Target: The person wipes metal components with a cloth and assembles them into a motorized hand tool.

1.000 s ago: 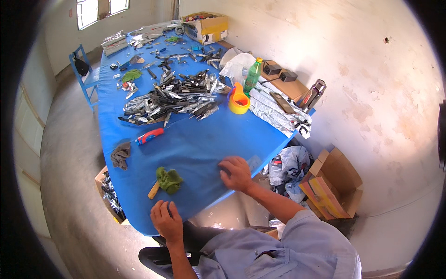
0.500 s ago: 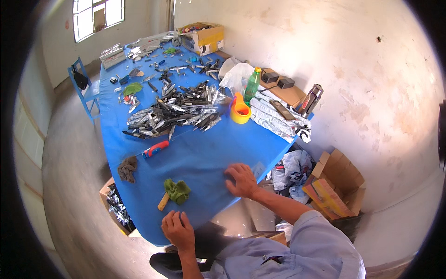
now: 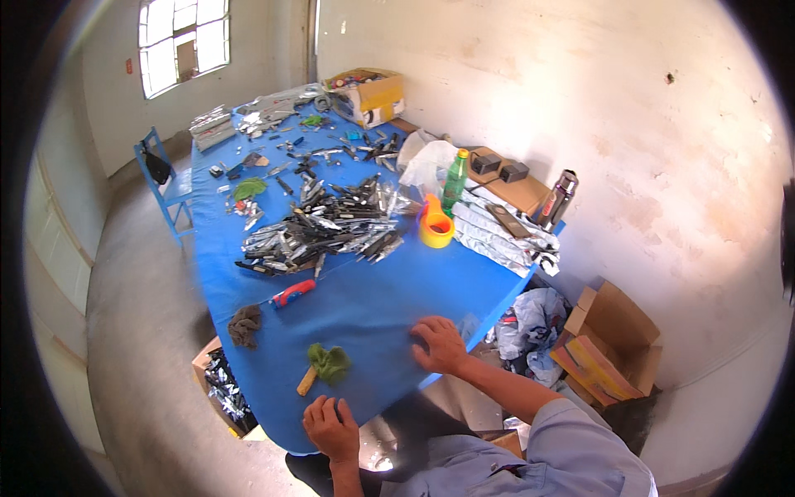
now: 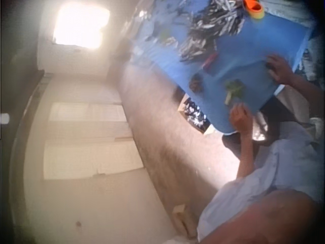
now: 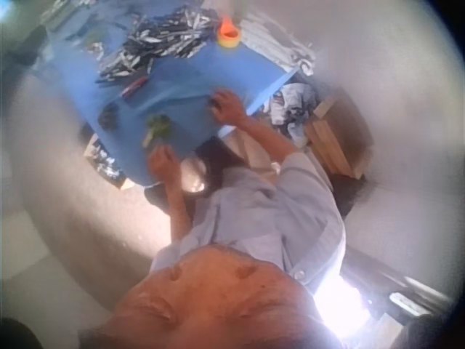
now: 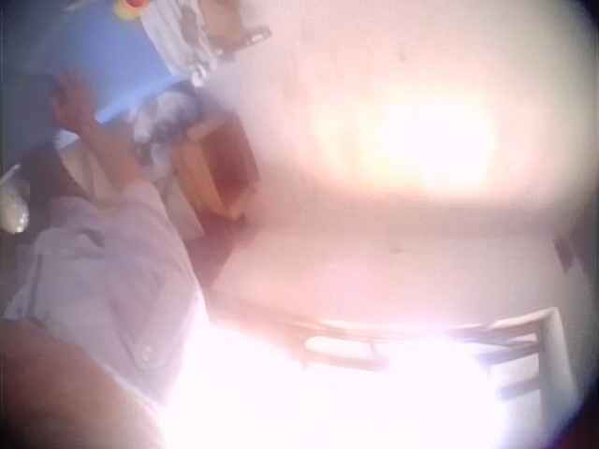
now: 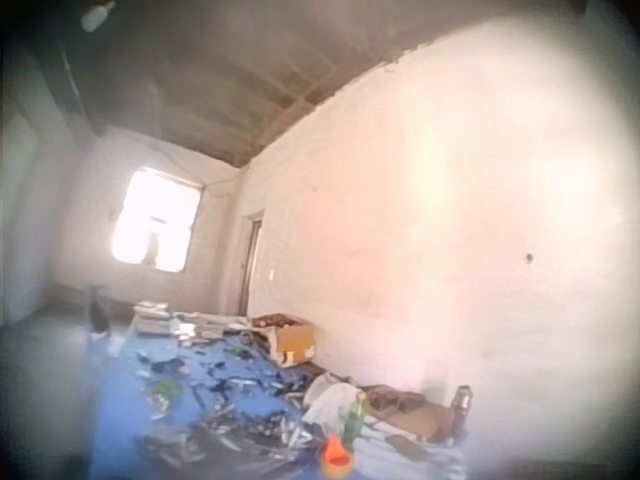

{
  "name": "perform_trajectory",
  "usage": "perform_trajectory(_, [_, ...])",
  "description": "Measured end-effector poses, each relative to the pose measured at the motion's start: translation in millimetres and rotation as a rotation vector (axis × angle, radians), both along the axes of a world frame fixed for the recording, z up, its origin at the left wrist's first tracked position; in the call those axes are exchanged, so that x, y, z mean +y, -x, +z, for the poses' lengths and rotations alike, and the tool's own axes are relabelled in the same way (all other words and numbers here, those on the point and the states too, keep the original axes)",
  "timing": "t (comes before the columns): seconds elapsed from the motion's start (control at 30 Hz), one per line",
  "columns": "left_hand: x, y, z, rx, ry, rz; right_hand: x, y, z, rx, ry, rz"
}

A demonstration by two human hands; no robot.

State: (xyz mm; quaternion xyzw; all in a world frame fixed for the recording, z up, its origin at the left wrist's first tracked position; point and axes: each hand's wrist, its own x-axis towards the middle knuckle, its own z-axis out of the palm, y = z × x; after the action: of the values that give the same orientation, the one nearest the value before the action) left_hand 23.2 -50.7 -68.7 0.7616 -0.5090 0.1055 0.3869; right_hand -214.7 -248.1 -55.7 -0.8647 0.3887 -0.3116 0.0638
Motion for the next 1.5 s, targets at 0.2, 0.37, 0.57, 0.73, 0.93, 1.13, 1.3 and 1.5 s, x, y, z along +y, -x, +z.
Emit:
perform_trajectory(0.2, [-2.3, 3.0, -1.6, 0.011, -0.035, 0.029, -3.4, 3.1, 6.6, 0.017, -0.081, -0.001])
perform_trajectory(0.37, [-4.8, 0.6, -2.5, 0.011, -0.041, 0.01, -9.4, 8.3, 8.1, -0.092, -0.188, 0.046])
perform_trajectory(0.57, [-3.8, -3.0, 3.4, 0.022, -0.134, 0.019, -46.6, 29.9, 39.8, -0.252, -0.685, 0.227])
perform_trajectory(0.73, [-8.0, 4.4, 14.3, 0.019, -0.247, 0.041, -65.7, 39.9, 32.6, 0.056, -0.171, -0.003])
perform_trajectory(0.93, [-6.9, 7.5, 27.3, 0.012, -0.384, 0.029, -65.0, 37.0, 32.2, 0.242, -0.176, -0.012])
perform_trajectory(1.13, [-5.4, 11.1, 19.6, -0.034, -0.316, 0.024, -66.4, 41.1, 31.8, 0.275, -0.124, -0.012])
perform_trajectory(1.3, [3.6, 4.8, 1.1, -0.07, -0.247, 0.007, -61.5, 44.3, 18.9, 0.164, -0.088, -0.007])
perform_trajectory(1.5, [-5.2, 2.8, 4.1, -0.081, -0.122, 0.017, -60.2, 41.0, 7.5, 0.082, -0.075, -0.01])
